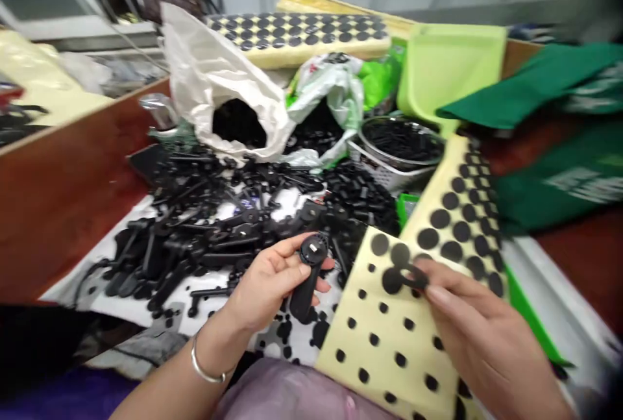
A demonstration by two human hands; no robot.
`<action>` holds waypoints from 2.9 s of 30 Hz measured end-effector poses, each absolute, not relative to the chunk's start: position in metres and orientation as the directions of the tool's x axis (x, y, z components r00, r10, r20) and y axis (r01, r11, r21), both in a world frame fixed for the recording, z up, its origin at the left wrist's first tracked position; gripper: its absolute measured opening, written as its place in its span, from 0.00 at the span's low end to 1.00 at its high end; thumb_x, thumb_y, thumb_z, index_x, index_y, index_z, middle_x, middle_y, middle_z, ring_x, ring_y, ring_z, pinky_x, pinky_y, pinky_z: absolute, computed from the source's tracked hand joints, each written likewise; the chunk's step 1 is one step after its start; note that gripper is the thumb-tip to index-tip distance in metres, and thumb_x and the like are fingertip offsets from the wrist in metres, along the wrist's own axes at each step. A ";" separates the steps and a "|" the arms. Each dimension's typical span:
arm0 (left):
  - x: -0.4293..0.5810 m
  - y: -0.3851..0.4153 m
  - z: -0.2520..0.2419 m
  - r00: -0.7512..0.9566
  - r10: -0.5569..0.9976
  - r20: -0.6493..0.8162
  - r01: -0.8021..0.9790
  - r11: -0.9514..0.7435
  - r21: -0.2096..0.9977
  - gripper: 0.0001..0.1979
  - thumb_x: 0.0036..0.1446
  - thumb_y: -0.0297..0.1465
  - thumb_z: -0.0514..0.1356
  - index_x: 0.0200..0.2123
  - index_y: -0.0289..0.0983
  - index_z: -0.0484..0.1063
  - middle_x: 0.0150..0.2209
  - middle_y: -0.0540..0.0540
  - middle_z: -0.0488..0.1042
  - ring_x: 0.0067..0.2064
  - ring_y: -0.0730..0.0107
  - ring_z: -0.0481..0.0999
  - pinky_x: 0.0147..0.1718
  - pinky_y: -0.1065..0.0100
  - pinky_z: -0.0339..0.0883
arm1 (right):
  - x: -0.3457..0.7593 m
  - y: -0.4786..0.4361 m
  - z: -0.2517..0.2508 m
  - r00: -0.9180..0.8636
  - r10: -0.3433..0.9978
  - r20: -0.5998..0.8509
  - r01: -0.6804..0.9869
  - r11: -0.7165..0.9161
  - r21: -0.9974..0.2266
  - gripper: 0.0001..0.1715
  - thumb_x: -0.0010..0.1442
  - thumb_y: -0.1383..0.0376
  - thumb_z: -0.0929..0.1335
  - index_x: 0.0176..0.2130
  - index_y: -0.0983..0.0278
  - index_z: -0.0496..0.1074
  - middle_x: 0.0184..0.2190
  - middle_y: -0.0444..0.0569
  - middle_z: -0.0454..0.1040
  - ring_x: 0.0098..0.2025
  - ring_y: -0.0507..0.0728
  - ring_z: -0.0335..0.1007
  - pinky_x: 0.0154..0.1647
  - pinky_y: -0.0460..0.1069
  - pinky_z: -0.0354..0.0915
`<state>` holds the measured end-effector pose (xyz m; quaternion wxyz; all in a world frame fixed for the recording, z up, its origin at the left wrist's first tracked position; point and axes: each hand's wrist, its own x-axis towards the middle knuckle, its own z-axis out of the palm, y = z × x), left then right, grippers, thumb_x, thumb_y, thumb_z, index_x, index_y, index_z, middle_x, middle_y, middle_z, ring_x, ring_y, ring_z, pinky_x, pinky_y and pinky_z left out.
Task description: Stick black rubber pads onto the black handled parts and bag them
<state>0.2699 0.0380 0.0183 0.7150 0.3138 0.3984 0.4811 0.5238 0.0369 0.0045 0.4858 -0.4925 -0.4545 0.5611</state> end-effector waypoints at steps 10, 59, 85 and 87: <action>0.326 0.038 0.009 0.334 0.894 -0.298 -0.251 0.389 0.886 0.28 0.48 0.30 0.65 0.54 0.36 0.65 0.40 0.42 0.77 0.34 0.68 0.77 0.29 0.72 0.70 | 0.497 0.039 0.043 -0.222 0.957 -0.186 -0.242 -0.239 -0.940 0.08 0.53 0.60 0.71 0.26 0.61 0.74 0.48 0.51 0.70 0.60 0.65 0.53 0.62 0.60 0.47; 0.331 0.030 -0.002 0.310 0.937 -0.164 -0.101 0.204 0.974 0.19 0.57 0.30 0.57 0.52 0.36 0.68 0.34 0.46 0.77 0.33 0.72 0.75 0.32 0.72 0.69 | 0.502 0.040 0.019 -0.191 0.968 -0.165 0.061 -0.156 -0.986 0.08 0.52 0.63 0.69 0.24 0.62 0.70 0.46 0.49 0.71 0.55 0.61 0.61 0.55 0.55 0.54; 0.326 0.031 -0.012 0.226 0.924 -0.310 -0.145 0.346 0.927 0.23 0.60 0.43 0.53 0.52 0.34 0.68 0.27 0.44 0.77 0.28 0.68 0.76 0.25 0.72 0.69 | 0.492 0.039 0.010 -0.059 0.983 0.176 0.327 0.186 -0.927 0.07 0.54 0.65 0.67 0.26 0.63 0.70 0.42 0.51 0.69 0.46 0.59 0.67 0.49 0.55 0.64; 0.325 0.031 -0.011 0.266 0.913 -0.309 -0.184 0.363 0.913 0.22 0.58 0.40 0.56 0.52 0.35 0.67 0.29 0.44 0.77 0.29 0.69 0.76 0.25 0.73 0.68 | 0.493 0.043 0.008 -0.068 0.987 0.144 0.312 0.159 -0.937 0.07 0.54 0.64 0.66 0.25 0.63 0.70 0.42 0.52 0.69 0.46 0.60 0.68 0.47 0.55 0.64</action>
